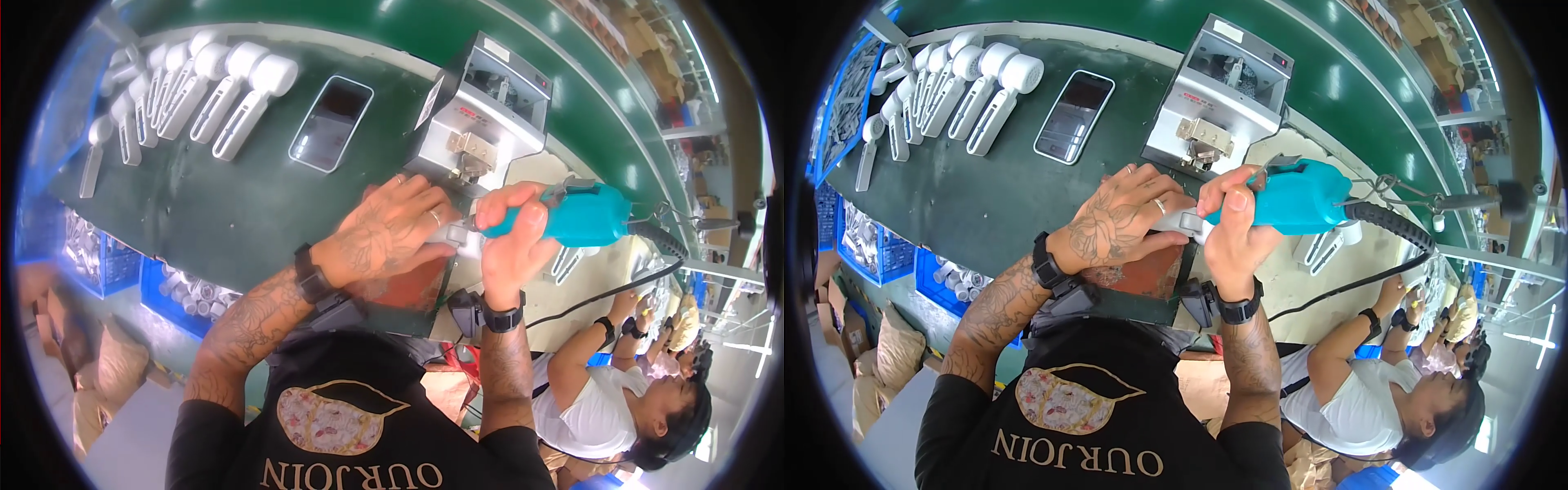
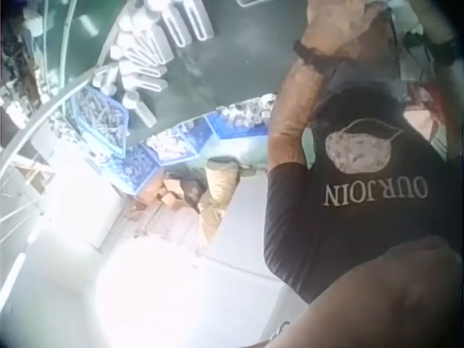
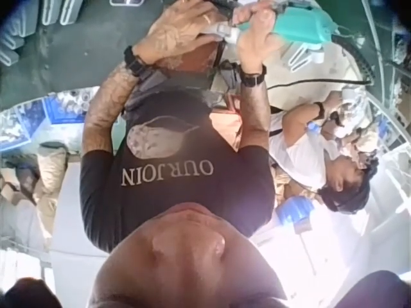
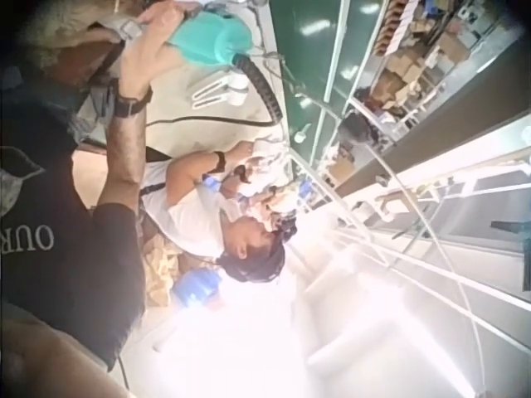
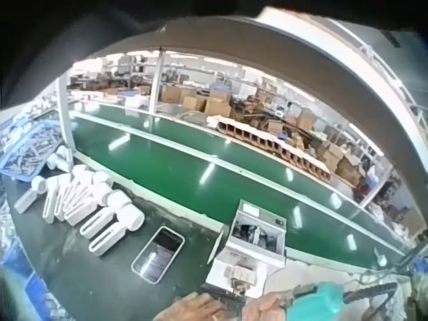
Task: The person picks up a handheld fan, uses a power tool to drive a screw into it, and places it on the table. This process is repeated for several fans before the person moves the finished fans aside and picks up more from a bin.
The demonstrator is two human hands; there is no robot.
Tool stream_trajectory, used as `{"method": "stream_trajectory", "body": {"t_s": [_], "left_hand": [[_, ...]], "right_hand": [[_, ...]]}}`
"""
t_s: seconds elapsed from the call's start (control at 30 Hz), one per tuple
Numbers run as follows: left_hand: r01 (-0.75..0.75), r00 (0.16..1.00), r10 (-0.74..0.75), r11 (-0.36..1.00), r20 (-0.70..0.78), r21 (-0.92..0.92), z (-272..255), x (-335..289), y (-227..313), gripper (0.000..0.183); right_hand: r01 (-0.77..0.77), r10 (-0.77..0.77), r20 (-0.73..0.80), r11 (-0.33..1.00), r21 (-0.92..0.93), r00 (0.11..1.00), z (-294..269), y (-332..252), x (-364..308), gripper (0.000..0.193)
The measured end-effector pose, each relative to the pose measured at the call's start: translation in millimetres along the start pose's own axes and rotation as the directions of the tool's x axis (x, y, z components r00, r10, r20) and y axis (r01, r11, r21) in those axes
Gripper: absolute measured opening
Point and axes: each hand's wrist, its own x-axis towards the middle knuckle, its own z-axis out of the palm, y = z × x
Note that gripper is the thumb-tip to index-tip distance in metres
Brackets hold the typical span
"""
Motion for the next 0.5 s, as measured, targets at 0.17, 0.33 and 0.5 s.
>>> {"method": "stream_trajectory", "body": {"t_s": [0.17,0.33,0.5], "left_hand": [[-0.075,0.991,0.077,0.997,-0.113,0.019,-1,3,-1,0.036],[-0.082,0.987,0.082,0.997,-0.141,0.007,0,0,-1,0.037],[-0.02,0.998,0.02,1.0,-0.055,-0.003,-1,-3,-2,0.043]], "right_hand": [[0.008,-0.008,0.003,1.0,0.027,1.0,1,1,2,0.04],[-0.074,0.077,0.011,0.987,-0.143,0.997,5,-8,6,0.042],[0.08,-0.089,-0.075,0.99,-0.116,0.993,24,-12,39,0.043]]}}
